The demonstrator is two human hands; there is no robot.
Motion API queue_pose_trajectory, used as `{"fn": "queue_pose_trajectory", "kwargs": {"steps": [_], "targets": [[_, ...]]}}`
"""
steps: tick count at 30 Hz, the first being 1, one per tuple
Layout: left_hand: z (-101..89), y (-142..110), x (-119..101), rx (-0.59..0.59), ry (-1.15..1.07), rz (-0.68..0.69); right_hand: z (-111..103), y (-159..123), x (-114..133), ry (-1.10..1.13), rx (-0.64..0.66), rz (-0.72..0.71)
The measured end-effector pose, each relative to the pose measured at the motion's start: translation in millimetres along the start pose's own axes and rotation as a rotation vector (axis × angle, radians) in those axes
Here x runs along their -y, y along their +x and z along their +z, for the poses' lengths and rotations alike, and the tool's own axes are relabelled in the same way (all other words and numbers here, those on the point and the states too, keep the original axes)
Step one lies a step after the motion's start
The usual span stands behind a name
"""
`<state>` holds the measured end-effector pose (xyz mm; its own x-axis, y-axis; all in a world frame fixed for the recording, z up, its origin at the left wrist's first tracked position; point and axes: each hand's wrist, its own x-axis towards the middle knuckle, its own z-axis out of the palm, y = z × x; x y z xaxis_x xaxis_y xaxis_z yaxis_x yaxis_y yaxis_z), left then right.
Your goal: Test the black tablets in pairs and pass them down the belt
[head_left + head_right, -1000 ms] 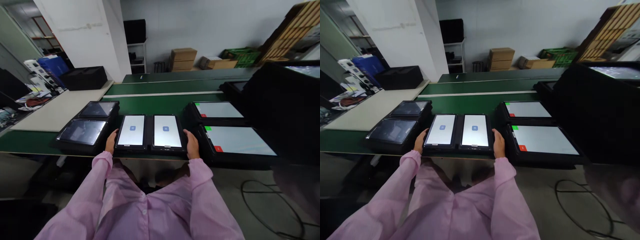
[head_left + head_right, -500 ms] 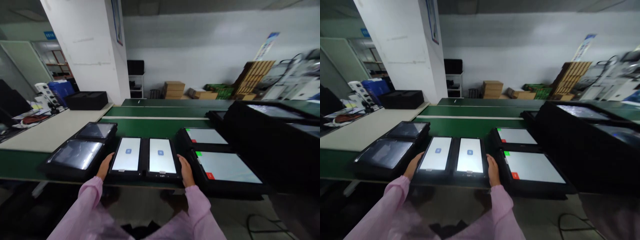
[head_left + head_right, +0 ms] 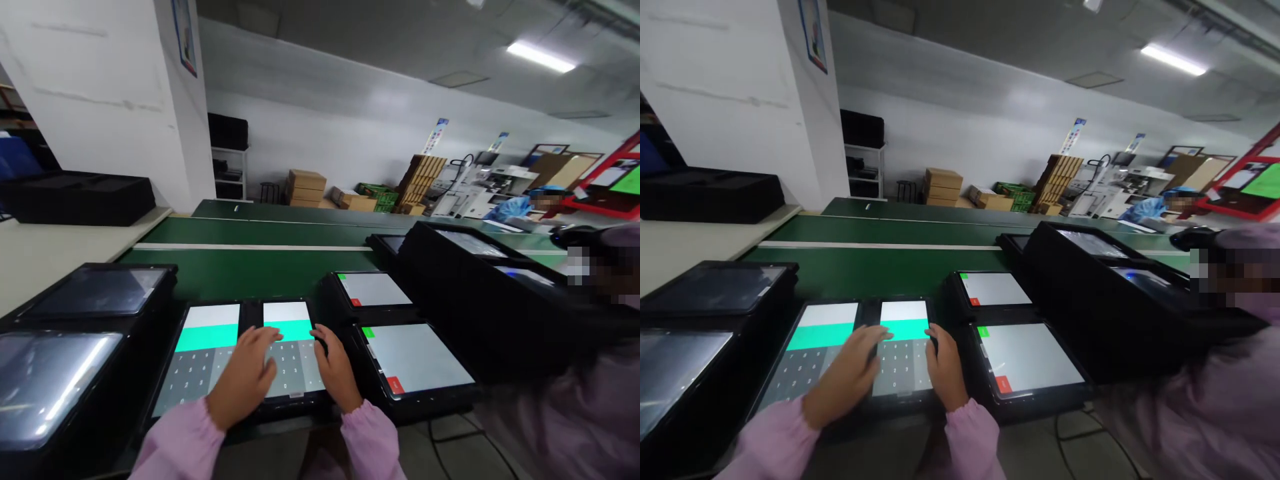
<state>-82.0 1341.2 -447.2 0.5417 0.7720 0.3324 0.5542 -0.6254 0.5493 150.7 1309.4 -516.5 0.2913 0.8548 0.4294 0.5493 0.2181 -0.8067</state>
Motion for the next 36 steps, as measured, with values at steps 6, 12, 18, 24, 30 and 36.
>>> {"fn": "queue_pose_trajectory", "kwargs": {"steps": [6, 12, 18, 24, 30, 36], "targets": [[49.5, 63, -8, 0.178, 0.250, 0.165, -7, 12, 4, -0.180, 0.027, -0.186], [48.0, 60, 3, 0.135, 0.217, 0.225, -3, 20, 2, -0.286, 0.131, -0.257], [57.7, 58, -1, 0.165, 0.216, 0.212, -5, 18, 1, -0.251, 0.029, -0.261], [38.2, 46, -2, 0.089, 0.171, 0.151, -3, 20, -1, -0.238, 0.090, -0.234], [10.2, 17, 12, 0.060, 0.172, 0.029, -8, 2, 15, -0.184, 0.132, -0.184], [6.6, -4, 12, 0.096, 0.182, 0.068, 9, -14, 38, -0.252, 0.348, -0.301]]}}
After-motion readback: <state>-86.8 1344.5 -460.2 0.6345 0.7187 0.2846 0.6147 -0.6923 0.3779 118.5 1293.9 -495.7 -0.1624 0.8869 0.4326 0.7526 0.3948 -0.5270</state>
